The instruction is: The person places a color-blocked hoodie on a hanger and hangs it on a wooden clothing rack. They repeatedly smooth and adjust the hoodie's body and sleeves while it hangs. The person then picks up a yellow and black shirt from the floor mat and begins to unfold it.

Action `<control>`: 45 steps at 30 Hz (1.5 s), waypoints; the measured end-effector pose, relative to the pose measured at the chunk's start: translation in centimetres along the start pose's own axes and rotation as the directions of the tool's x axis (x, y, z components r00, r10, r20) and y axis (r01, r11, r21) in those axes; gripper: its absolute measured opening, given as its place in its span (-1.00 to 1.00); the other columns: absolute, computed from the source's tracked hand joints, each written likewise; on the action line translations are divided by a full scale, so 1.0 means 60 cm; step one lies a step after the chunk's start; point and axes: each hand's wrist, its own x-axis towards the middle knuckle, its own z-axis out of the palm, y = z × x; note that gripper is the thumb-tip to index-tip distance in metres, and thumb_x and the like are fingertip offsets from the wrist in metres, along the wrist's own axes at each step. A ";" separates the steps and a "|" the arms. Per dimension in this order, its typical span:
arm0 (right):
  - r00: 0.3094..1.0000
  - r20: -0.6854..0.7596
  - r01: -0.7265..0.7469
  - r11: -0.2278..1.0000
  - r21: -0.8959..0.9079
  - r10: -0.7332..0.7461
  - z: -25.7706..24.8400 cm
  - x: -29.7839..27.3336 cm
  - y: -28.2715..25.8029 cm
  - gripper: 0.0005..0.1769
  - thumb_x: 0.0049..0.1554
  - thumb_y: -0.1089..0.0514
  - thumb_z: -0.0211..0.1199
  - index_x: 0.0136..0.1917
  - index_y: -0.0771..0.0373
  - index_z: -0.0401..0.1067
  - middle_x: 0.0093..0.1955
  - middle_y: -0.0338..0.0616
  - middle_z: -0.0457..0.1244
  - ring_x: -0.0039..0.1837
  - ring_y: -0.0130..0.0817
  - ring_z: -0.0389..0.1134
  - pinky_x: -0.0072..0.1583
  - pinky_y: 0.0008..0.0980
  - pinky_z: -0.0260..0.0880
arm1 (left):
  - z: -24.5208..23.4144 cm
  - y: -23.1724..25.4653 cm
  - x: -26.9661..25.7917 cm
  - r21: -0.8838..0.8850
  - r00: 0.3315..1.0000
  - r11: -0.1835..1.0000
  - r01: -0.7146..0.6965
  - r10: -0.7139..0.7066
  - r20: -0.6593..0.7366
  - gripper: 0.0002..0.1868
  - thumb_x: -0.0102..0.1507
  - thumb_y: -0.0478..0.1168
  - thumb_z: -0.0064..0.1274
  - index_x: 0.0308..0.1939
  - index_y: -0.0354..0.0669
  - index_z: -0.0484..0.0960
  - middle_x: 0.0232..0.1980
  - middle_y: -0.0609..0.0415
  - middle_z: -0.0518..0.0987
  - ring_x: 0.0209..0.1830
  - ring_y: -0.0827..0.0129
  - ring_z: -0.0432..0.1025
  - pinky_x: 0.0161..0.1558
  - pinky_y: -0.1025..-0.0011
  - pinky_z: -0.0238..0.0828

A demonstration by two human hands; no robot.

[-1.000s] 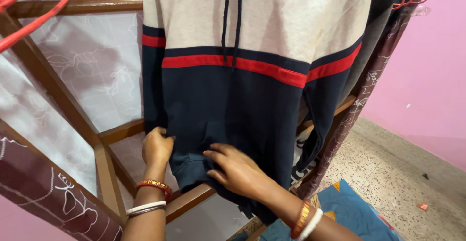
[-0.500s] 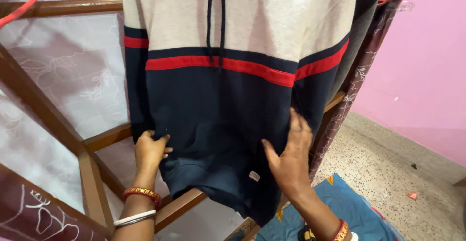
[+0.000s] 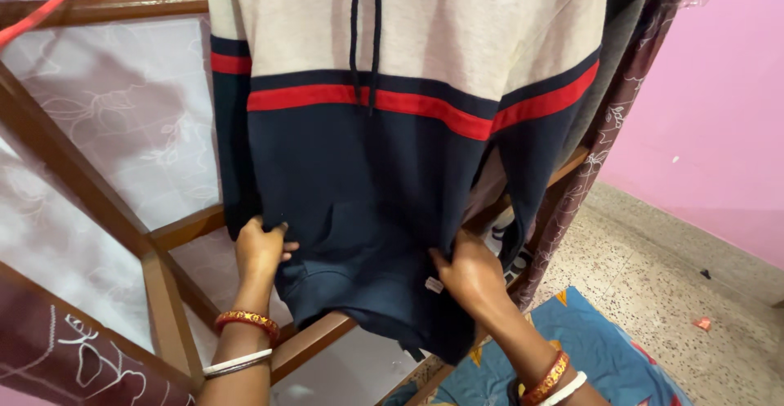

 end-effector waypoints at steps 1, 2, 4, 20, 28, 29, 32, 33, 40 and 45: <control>0.995 0.061 -0.074 0.997 0.011 0.073 -0.003 0.004 -0.004 -0.49 0.12 -0.11 0.30 0.20 0.25 0.48 0.06 0.19 0.40 0.16 0.11 0.42 0.21 -0.06 0.39 | -0.002 0.002 -0.004 0.000 0.999 1.000 -0.026 0.026 -0.025 -0.71 0.30 -0.30 0.10 0.07 -0.40 0.54 -0.18 -0.11 0.69 -0.43 0.28 0.65 -0.45 0.41 0.56; 0.999 0.032 -0.034 0.996 0.079 0.032 -0.008 0.008 -0.008 -0.52 0.10 -0.08 0.31 0.18 0.25 0.50 0.03 0.20 0.40 0.12 0.12 0.43 0.17 -0.06 0.40 | -0.002 0.008 -0.007 -0.045 0.997 0.997 -0.060 0.058 -0.046 -0.74 0.32 -0.30 0.07 0.04 -0.40 0.54 -0.19 -0.10 0.69 -0.42 0.28 0.64 -0.44 0.40 0.56; 0.999 -0.032 0.049 0.977 0.209 -0.044 -0.021 0.015 -0.018 -0.57 0.08 -0.01 0.32 0.14 0.26 0.53 -0.04 0.22 0.40 0.05 0.14 0.44 0.09 -0.05 0.41 | -0.004 0.016 -0.011 -0.133 0.989 0.983 -0.130 0.118 -0.092 -0.80 0.35 -0.30 0.01 0.00 -0.39 0.54 -0.19 -0.09 0.68 -0.40 0.29 0.64 -0.41 0.39 0.55; 0.830 -0.499 0.522 0.664 0.536 -0.249 -0.011 0.123 -0.172 -0.68 0.18 0.29 0.23 0.20 0.34 0.33 0.02 0.05 0.33 0.06 -0.17 0.41 0.10 -0.28 0.38 | 0.010 -0.010 0.060 -0.685 0.900 0.584 -0.435 0.256 -0.353 -0.64 0.46 -0.27 -0.27 0.34 -0.23 0.25 0.25 -0.04 0.46 0.18 0.28 0.53 0.17 0.35 0.52; 0.845 -0.457 0.463 0.807 0.367 -0.277 0.127 0.184 -0.114 -0.56 0.16 0.32 0.17 0.30 0.36 0.23 0.24 0.29 0.25 0.30 0.25 0.30 0.29 -0.02 0.29 | 0.011 -0.004 0.048 -0.445 0.923 0.835 -0.324 0.177 -0.340 -0.67 0.48 -0.19 -0.21 0.24 -0.32 0.39 0.20 -0.11 0.52 0.06 0.24 0.58 -0.02 0.36 0.62; 0.856 -0.444 0.450 0.804 0.389 -0.264 0.139 0.185 -0.105 -0.51 0.16 0.31 0.17 0.34 0.38 0.20 0.26 0.31 0.23 0.31 0.26 0.29 0.29 -0.01 0.27 | 0.011 -0.002 0.043 -0.439 0.927 0.842 -0.314 0.172 -0.335 -0.68 0.47 -0.20 -0.20 0.23 -0.33 0.39 0.18 -0.12 0.53 0.05 0.24 0.59 -0.03 0.38 0.63; 0.874 -0.423 0.429 0.790 0.438 -0.240 0.158 0.195 -0.096 -0.42 0.15 0.29 0.15 0.42 0.41 0.14 0.31 0.35 0.20 0.33 0.28 0.26 0.30 0.00 0.25 | 0.010 0.005 0.035 -0.422 0.931 0.857 -0.297 0.161 -0.328 -0.68 0.44 -0.23 -0.13 0.19 -0.37 0.39 0.14 -0.15 0.54 0.03 0.25 0.60 -0.06 0.39 0.64; 0.872 -0.426 0.433 0.785 0.442 -0.241 0.161 0.201 -0.102 -0.42 0.15 0.29 0.14 0.42 0.40 0.14 0.31 0.35 0.21 0.33 0.28 0.26 0.30 -0.01 0.26 | 0.010 0.008 0.032 -0.418 0.930 0.859 -0.297 0.159 -0.332 -0.68 0.42 -0.23 -0.11 0.19 -0.38 0.39 0.14 -0.15 0.53 0.02 0.25 0.60 -0.07 0.38 0.64; 0.817 -0.480 0.518 0.771 0.371 -0.318 0.153 0.205 -0.163 -0.43 0.15 0.29 0.17 0.40 0.41 0.15 0.33 0.36 0.19 0.36 0.32 0.24 0.32 0.01 0.25 | 0.000 0.026 0.015 -0.406 0.936 0.864 -0.296 0.177 -0.305 -0.54 0.39 -0.24 -0.05 0.33 -0.28 0.26 0.25 -0.16 0.45 0.10 0.27 0.56 -0.02 0.39 0.63; 0.933 -0.189 0.343 0.912 0.224 -0.305 0.151 0.189 -0.146 -0.37 0.20 0.06 0.17 0.44 0.36 0.12 0.44 0.35 0.12 0.36 0.30 0.22 0.29 0.02 0.27 | -0.003 0.030 0.003 -0.237 0.926 0.938 -0.255 0.166 -0.339 -0.38 0.33 -0.15 0.04 0.43 -0.14 0.19 0.43 -0.16 0.35 0.19 0.15 0.50 0.14 0.24 0.46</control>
